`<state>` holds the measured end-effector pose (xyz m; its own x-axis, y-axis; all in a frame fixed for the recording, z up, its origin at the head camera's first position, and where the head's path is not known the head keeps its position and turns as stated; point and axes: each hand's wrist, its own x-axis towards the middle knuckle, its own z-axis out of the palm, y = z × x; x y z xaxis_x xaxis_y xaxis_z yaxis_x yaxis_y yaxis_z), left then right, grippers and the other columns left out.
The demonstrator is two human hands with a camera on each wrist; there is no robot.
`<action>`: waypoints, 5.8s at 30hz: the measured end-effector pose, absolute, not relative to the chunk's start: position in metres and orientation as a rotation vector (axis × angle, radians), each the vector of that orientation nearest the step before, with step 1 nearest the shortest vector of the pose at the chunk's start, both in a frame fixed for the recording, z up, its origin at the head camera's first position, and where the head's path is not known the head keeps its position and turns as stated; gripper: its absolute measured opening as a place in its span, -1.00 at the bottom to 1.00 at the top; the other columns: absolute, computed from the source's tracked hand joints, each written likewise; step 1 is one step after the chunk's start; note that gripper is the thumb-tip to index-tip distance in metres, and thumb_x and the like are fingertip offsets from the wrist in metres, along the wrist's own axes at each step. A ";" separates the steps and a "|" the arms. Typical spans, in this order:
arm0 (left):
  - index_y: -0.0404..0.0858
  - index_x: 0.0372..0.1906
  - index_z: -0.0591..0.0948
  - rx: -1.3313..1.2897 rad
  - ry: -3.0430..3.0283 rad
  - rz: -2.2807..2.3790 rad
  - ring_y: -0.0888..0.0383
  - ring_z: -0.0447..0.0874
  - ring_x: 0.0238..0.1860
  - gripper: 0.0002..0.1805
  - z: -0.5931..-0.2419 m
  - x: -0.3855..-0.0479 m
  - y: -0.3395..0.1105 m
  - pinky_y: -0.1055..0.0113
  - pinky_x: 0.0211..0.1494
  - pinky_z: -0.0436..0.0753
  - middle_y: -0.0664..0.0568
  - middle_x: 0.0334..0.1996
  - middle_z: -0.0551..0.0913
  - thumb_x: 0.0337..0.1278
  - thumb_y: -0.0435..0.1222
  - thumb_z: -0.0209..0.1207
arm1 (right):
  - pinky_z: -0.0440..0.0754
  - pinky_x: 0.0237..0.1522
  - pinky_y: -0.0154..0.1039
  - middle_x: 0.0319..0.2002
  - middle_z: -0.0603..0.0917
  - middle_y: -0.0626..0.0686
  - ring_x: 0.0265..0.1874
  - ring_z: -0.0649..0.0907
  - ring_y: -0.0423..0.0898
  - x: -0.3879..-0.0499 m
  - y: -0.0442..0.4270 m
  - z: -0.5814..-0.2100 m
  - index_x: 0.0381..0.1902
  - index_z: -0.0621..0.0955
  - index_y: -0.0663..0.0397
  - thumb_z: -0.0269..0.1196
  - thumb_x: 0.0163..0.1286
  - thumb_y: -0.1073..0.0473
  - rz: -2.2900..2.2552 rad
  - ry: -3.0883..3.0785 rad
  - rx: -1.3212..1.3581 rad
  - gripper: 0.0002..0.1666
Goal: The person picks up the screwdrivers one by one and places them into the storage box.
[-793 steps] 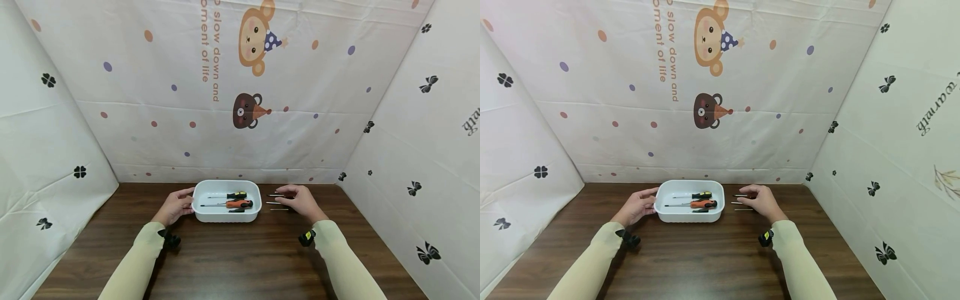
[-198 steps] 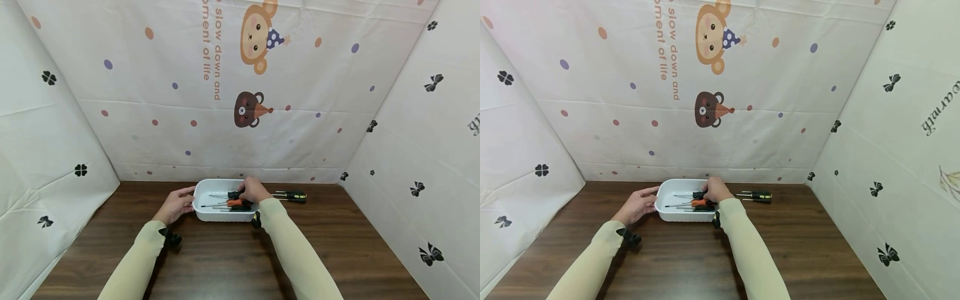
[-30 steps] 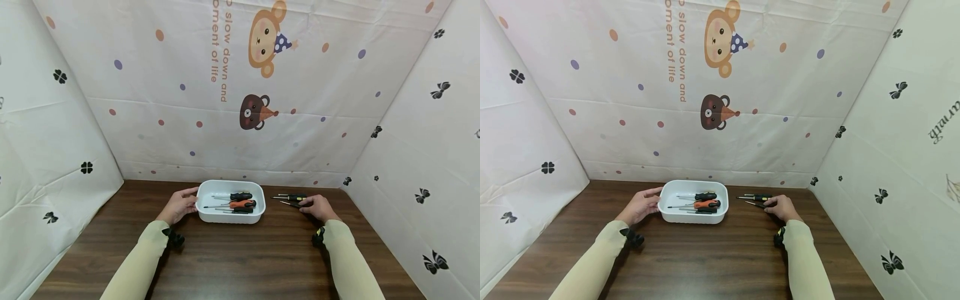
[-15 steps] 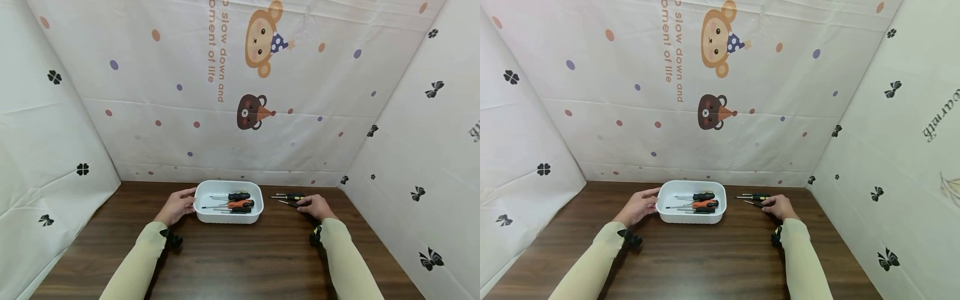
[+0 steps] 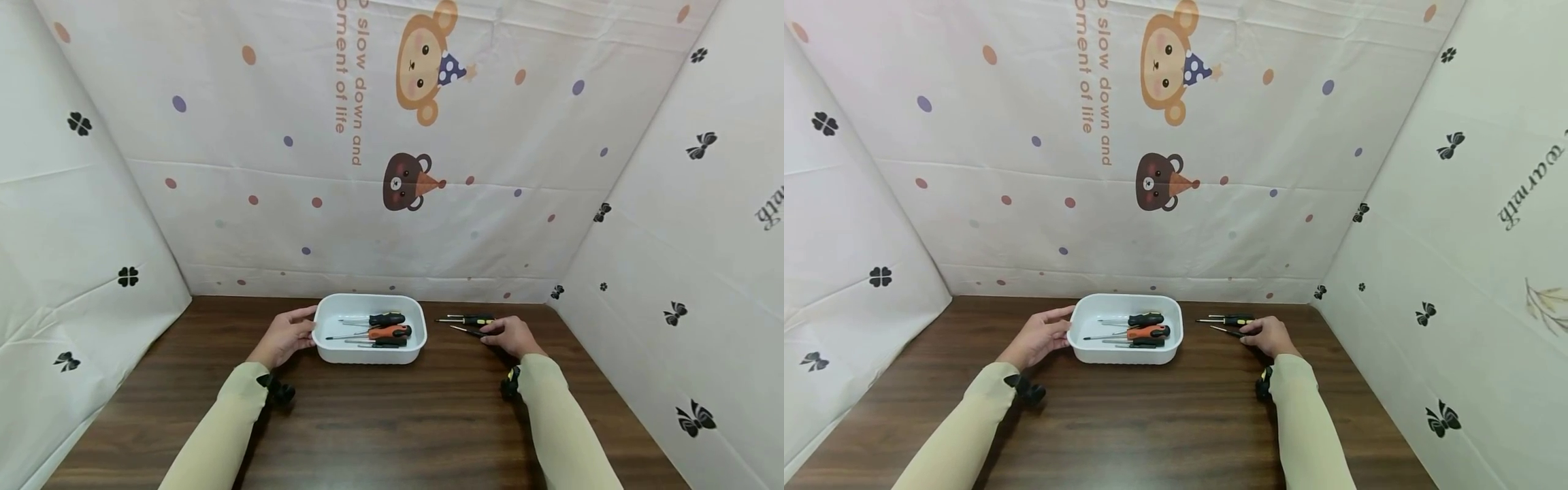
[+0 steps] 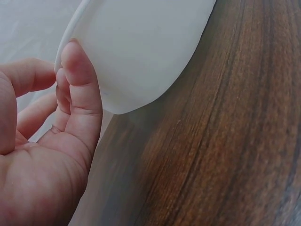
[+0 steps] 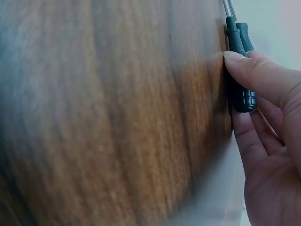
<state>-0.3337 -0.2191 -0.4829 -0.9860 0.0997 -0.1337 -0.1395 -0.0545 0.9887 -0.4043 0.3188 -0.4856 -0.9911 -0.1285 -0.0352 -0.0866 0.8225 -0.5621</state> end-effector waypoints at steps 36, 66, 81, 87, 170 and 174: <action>-0.30 0.51 0.37 -0.078 2.046 2.190 0.19 0.66 -0.41 -0.41 -0.485 -0.334 -0.217 0.36 -0.25 0.75 -0.21 -0.13 0.74 0.43 -0.42 0.13 | 0.60 0.18 0.23 0.11 0.74 0.21 0.16 0.65 0.24 -0.391 0.307 -0.484 -0.15 0.83 -0.10 0.50 0.25 0.09 -0.953 3.009 -0.262 -0.80; -0.28 0.50 0.39 -0.127 2.047 2.181 0.17 0.65 -0.42 -0.42 -0.485 -0.334 -0.216 0.36 -0.24 0.76 -0.28 -0.07 0.72 0.44 -0.41 0.14 | 0.68 0.11 -0.02 0.11 0.76 0.06 0.14 0.67 0.04 -0.365 0.251 -0.421 -0.01 0.81 -0.16 0.49 0.26 -0.08 -1.354 2.860 -0.403 -0.64; -0.30 0.52 0.35 -0.071 2.038 2.183 0.19 0.65 -0.44 -0.40 -0.480 -0.337 -0.217 0.37 -0.25 0.75 -0.17 -0.16 0.76 0.45 -0.41 0.13 | 0.69 -0.14 -0.23 -0.03 0.80 0.02 -0.09 0.70 -0.08 -0.368 0.193 -0.419 -0.10 0.84 -0.09 0.51 0.25 0.09 -1.415 2.803 -0.464 -0.75; -0.29 0.51 0.38 -0.094 2.047 2.181 0.18 0.65 -0.43 -0.41 -0.481 -0.338 -0.217 0.36 -0.23 0.76 -0.21 -0.14 0.73 0.43 -0.40 0.15 | 0.71 -0.14 -0.23 -0.04 0.81 0.04 -0.11 0.72 -0.08 -0.371 0.175 -0.421 -0.11 0.84 -0.09 0.51 0.23 0.13 -1.398 2.810 -0.490 -0.76; -0.29 0.53 0.35 -0.110 2.010 2.195 0.21 0.65 -0.43 -0.38 -0.484 -0.334 -0.218 0.39 -0.26 0.74 -0.09 -0.20 0.78 0.42 -0.42 0.16 | 0.69 0.12 -0.06 -0.05 0.79 0.01 0.04 0.70 -0.01 -0.397 0.092 -0.441 -0.24 0.83 0.01 0.46 0.26 0.30 -0.646 2.962 -0.769 -0.86; -0.30 0.53 0.33 -0.100 1.997 2.205 0.22 0.65 -0.44 -0.36 -0.483 -0.334 -0.218 0.39 -0.27 0.74 -0.06 -0.22 0.79 0.41 -0.42 0.17 | 0.71 0.09 -0.06 -0.05 0.79 0.01 0.02 0.71 -0.01 -0.396 0.092 -0.441 -0.23 0.83 0.00 0.47 0.25 0.29 -0.665 2.968 -0.751 -0.86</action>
<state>-0.3340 -0.2177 -0.4832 -0.9841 0.0771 -0.1597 -0.1666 -0.0925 0.9817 -0.3958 0.0921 -0.4410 -0.8849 -0.4562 0.0938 -0.4526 0.7948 -0.4044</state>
